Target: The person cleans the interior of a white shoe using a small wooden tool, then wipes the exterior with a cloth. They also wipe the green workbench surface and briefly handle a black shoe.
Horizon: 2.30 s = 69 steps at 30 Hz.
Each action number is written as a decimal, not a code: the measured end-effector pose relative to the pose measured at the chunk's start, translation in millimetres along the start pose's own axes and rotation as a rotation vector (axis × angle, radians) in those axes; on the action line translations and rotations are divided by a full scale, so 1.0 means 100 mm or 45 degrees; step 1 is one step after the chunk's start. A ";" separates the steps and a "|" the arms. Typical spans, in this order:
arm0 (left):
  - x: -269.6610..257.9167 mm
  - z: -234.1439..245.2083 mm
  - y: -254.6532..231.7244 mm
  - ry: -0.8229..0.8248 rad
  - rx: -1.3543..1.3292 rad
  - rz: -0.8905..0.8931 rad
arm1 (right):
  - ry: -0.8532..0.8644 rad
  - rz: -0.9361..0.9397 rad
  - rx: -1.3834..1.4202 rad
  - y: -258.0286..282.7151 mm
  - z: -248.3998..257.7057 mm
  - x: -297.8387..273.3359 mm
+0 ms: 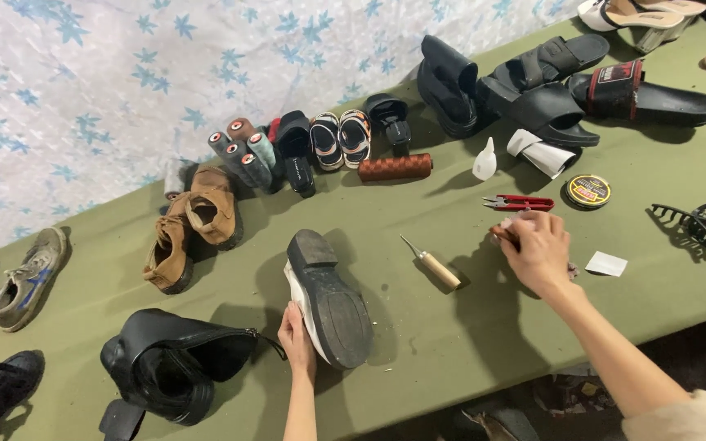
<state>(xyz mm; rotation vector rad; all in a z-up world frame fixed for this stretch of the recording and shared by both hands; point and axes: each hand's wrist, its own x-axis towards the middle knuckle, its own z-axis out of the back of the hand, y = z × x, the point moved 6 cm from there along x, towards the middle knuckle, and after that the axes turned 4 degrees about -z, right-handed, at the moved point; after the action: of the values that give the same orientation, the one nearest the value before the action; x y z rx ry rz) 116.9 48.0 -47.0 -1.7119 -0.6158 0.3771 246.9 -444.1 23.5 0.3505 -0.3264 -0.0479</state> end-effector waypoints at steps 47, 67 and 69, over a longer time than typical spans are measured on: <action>0.12 0.17 0.26 -0.025 0.219 -0.142 | -0.058 -0.109 0.385 1.25 -0.57 -0.69; 0.04 0.06 -0.06 -0.014 0.193 -0.214 | 0.049 -0.148 0.511 1.19 -0.63 -0.70; -0.04 -0.02 -0.19 -0.012 -0.005 0.032 | 0.295 -0.147 0.501 1.17 -0.68 -0.73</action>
<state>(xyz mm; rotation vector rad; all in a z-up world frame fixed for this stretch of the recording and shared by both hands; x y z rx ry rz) 110.8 46.5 -28.4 -1.7236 -0.6028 0.4018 198.8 -304.4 -18.9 0.7588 -0.0831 -0.0557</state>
